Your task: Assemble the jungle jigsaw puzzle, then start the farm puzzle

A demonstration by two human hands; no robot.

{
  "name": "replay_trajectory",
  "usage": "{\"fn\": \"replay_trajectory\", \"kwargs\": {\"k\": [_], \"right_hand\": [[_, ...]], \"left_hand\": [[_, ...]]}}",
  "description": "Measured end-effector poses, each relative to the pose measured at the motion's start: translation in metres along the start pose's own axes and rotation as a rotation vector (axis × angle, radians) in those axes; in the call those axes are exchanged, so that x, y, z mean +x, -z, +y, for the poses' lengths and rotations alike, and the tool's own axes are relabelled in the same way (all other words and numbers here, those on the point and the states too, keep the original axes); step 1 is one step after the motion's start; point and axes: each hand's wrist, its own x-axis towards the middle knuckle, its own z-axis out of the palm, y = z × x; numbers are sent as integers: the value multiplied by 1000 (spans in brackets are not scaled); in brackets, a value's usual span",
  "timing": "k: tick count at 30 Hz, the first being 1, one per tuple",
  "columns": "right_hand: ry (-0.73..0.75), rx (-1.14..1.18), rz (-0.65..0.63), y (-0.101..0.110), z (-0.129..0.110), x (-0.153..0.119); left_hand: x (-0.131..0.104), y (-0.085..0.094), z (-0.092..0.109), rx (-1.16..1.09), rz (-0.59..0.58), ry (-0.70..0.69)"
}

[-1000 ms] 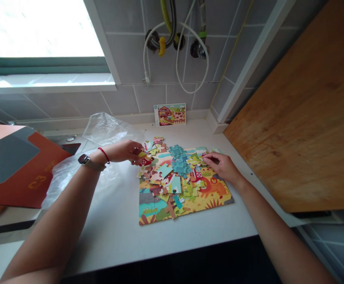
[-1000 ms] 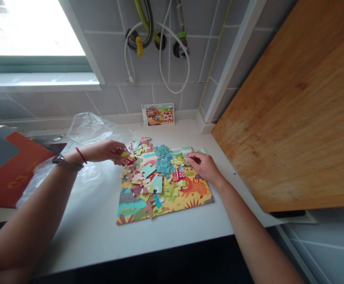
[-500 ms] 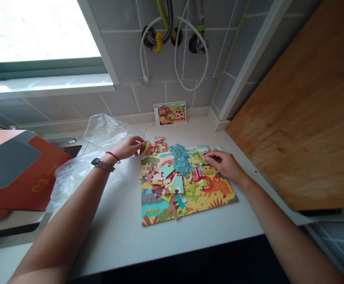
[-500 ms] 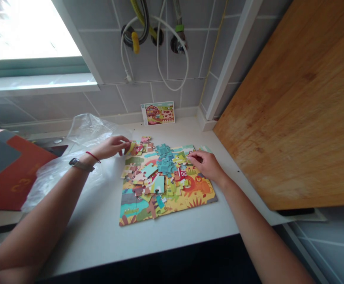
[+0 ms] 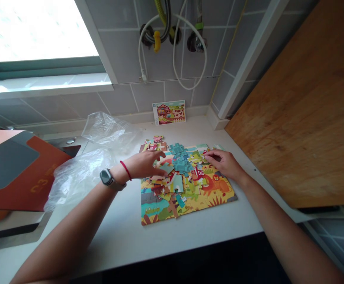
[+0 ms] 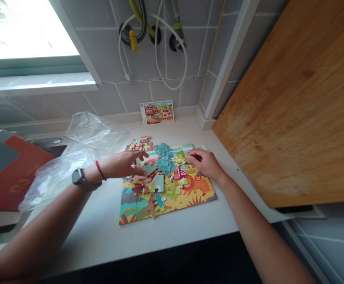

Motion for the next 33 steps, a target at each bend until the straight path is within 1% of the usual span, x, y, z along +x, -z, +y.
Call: {"fn": "replay_trajectory", "kwargs": {"k": [4,6,8,11,13,16,18,20,21,23,26,28,29,31,33], "right_hand": [[4,-5,-4,0,1,0],[3,-6,-3,0,1,0],[2,-3,-2,0,1,-1],[1,-1,2,0,1,-1],[1,-3,1,0,1,0],[4,-13,-1,0,2,0],[6,-18,-2,0,2,0],[7,-18,1,0,2,0],[7,-17,2,0,2,0],[7,-14,3,0,1,0],[1,-13,-2,-1,1,0],[-1,-11,-1,-1,1,0],[-1,-9,-1,-1,1,0],[0,-5,-1,-1,1,-1],[0,-4,-2,-1,2,-1]], "left_hand": [[11,-19,8,79,39,-12],[14,-24,9,61,44,-34],[15,-25,10,-2,44,-74],[15,-23,7,-38,95,-111],[15,-19,0,-19,185,-102],[15,-8,-16,-11,316,-42],[14,0,-27,9,348,26],[10,8,-36,44,324,68],[7,11,-38,52,289,66],[1,15,-38,51,173,51],[-7,12,-27,63,-55,47],[-8,6,-17,95,-156,29],[-7,2,-11,110,-174,16],[-4,-5,-3,126,-172,5],[-1,-9,0,130,-161,8]]}}
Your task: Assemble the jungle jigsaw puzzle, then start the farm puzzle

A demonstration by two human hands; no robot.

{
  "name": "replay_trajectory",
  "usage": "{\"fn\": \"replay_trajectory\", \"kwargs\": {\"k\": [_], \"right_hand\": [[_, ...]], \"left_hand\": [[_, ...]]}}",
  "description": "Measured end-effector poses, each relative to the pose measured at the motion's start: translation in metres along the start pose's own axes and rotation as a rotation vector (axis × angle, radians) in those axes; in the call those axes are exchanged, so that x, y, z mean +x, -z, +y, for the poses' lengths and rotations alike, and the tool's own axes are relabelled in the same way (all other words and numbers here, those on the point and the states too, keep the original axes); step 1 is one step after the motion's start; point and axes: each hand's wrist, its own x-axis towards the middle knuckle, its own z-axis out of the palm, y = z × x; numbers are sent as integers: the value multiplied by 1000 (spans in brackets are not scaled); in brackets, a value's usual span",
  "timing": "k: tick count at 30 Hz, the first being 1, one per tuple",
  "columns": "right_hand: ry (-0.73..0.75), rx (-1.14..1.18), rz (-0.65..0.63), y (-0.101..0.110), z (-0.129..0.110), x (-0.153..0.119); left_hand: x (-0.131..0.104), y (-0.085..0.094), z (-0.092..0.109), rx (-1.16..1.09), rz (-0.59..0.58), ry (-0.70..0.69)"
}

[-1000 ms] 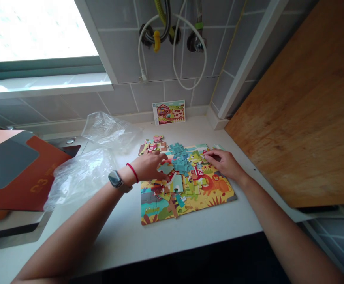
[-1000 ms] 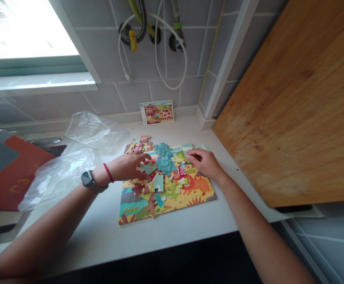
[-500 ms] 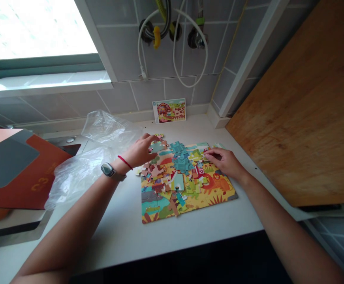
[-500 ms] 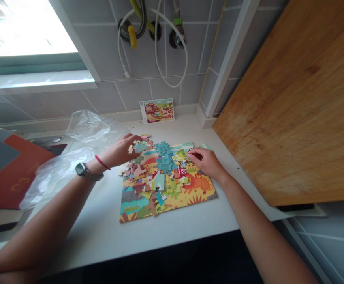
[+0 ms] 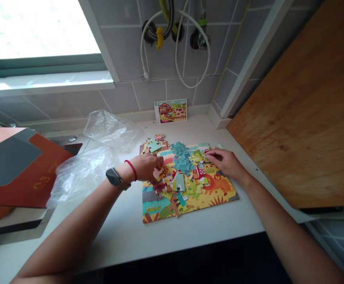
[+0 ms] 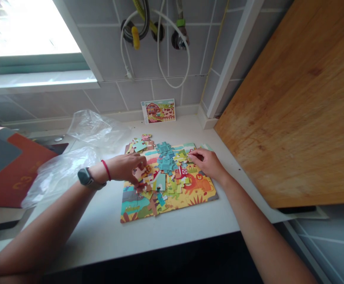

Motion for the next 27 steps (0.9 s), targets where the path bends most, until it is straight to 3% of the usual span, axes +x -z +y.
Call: {"fn": "replay_trajectory", "kwargs": {"k": [4,12,14,17,20,22,27], "right_hand": [[5,-3,0,0,0,0],[23,-17,-16,2,-3,1],[22,-18,-16,2,-2,0],[20,-20,-16,2,-2,0],[18,-21,-15,1,-1,0],[20,-16,-14,1,-1,1],[25,-13,-13,1,-1,1]], "left_hand": [[2,0,-6,17,-12,1],[-8,15,-27,159,93,303],[-12,21,-27,162,152,323],[-15,24,-14,51,188,129],[-13,12,11,-69,90,-160],[-9,0,28,-46,29,-281],[2,-11,39,29,49,-267]]}}
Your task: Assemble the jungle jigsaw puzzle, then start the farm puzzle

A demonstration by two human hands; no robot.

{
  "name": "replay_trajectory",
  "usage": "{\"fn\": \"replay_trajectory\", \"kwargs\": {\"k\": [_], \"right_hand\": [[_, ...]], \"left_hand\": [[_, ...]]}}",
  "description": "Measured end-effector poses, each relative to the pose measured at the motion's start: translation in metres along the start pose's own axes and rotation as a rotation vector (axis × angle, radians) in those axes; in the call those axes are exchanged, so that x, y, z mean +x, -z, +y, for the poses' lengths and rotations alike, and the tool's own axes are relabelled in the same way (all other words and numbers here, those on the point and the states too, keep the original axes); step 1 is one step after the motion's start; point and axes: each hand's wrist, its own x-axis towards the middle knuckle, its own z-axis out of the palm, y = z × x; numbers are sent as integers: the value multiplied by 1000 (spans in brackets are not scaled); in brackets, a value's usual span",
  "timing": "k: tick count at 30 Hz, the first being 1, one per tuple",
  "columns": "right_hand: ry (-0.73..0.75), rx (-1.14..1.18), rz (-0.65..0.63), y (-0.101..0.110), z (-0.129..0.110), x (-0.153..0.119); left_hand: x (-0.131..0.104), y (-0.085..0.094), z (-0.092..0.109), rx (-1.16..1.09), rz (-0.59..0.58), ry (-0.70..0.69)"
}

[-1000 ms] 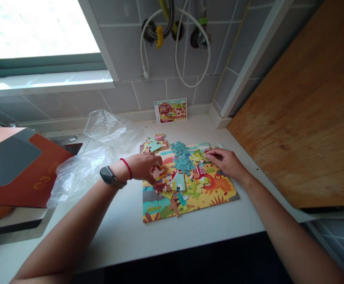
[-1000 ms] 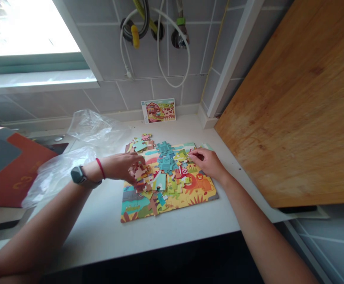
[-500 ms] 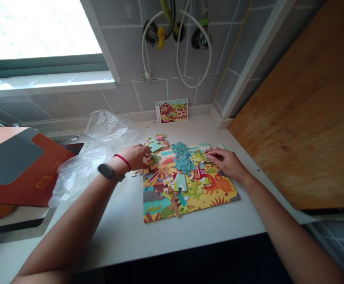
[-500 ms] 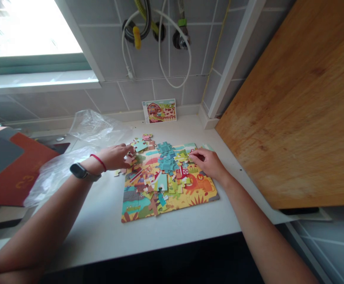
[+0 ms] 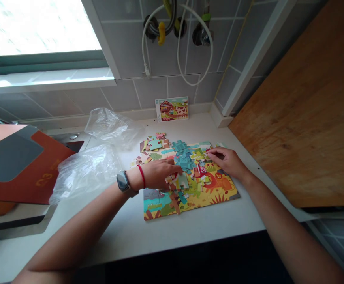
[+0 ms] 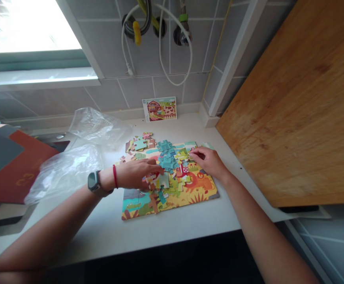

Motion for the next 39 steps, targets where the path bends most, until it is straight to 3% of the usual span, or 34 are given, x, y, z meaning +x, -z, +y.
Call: {"fn": "replay_trajectory", "kwargs": {"k": [8,15,17,20,23,27,30,35,39], "right_hand": [[-6,-9,-7,1,0,-1],[2,-10,-2,0,0,0],[0,-8,-4,0,0,0],[-8,-13,-6,0,0,0],[-13,-20,-5,0,1,-1],[-20,-20,-4,0,1,-1],[-18,-7,-8,0,1,-1],[-14,1,-8,0,0,-1],[-18,17,-12,-1,1,-1]], "left_hand": [[-1,14,-36,-17,33,187],[-18,25,-63,46,-7,414],[-20,28,-62,57,44,389],[-17,22,-43,-25,102,146],[-7,5,-14,-69,28,-64],[2,-14,5,20,-96,4],[2,-11,-3,36,-59,75],[-1,5,-22,18,81,74],[-1,10,-36,-48,103,99]]}}
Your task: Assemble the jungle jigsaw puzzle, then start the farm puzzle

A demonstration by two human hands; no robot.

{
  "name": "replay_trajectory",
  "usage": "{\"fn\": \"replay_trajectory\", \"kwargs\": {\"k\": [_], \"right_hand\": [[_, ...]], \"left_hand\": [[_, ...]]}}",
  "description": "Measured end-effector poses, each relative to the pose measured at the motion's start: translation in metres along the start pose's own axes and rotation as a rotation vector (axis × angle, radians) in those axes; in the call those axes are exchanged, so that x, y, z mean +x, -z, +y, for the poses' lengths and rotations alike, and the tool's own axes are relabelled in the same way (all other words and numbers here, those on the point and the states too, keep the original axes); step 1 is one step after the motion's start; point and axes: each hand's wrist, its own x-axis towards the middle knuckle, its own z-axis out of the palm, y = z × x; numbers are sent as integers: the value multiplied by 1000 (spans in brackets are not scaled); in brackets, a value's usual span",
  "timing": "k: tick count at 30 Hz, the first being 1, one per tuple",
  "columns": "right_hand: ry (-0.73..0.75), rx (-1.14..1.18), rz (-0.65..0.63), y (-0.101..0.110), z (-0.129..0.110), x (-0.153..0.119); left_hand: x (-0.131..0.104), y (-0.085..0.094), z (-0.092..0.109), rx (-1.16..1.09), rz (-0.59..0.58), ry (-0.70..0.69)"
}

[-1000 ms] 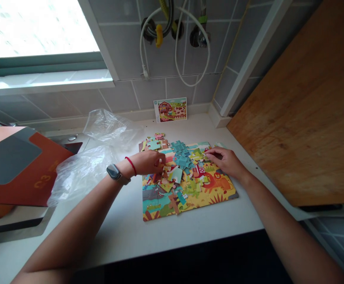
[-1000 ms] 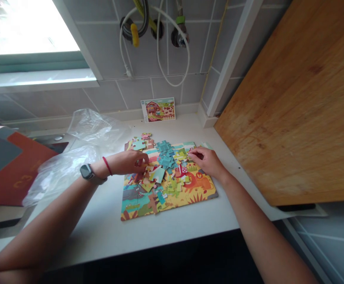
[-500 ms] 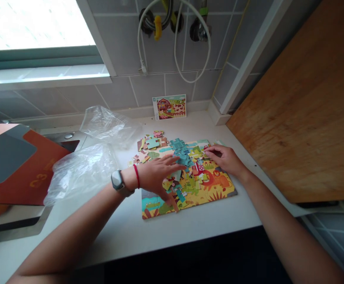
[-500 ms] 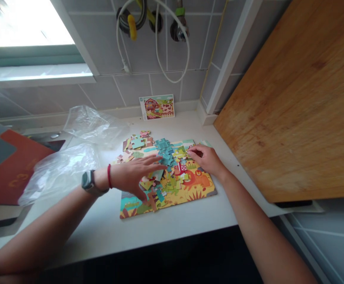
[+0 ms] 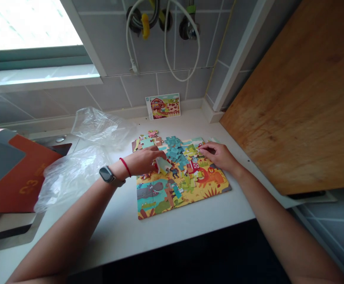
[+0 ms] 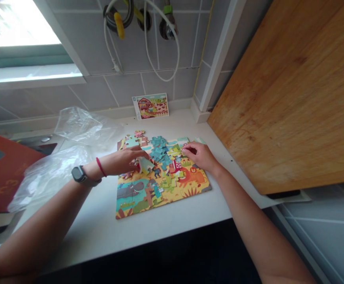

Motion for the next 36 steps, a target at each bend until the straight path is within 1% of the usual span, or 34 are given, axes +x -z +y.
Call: {"fn": "replay_trajectory", "kwargs": {"k": [3,7,10,12,15,18,21,24,28,32,34,36], "right_hand": [[2,-2,-3,0,0,0],[-7,-10,-4,1,0,0],[-5,-15,-4,1,-1,0],[-4,-14,-5,1,-1,0],[-4,-15,-4,1,-1,0],[0,-14,-8,1,-1,0],[5,-11,-4,1,-1,0],[8,-7,2,1,-2,0],[9,-11,2,1,-2,-1],[7,-25,0,2,-2,0],[9,-29,1,2,-2,0],[11,-31,2,2,-1,0]], "left_hand": [[0,2,-14,-7,30,49],[-1,7,-28,84,94,186],[-3,10,-31,157,131,299],[-6,11,-30,177,148,334],[-11,15,-28,156,135,327],[-18,21,-28,139,89,329],[-23,24,-29,102,45,286],[-23,23,-28,73,4,262],[-22,19,-29,100,-101,285],[-21,17,-33,161,-105,281],[-21,17,-35,129,-123,256],[-19,18,-34,68,-174,221]]}}
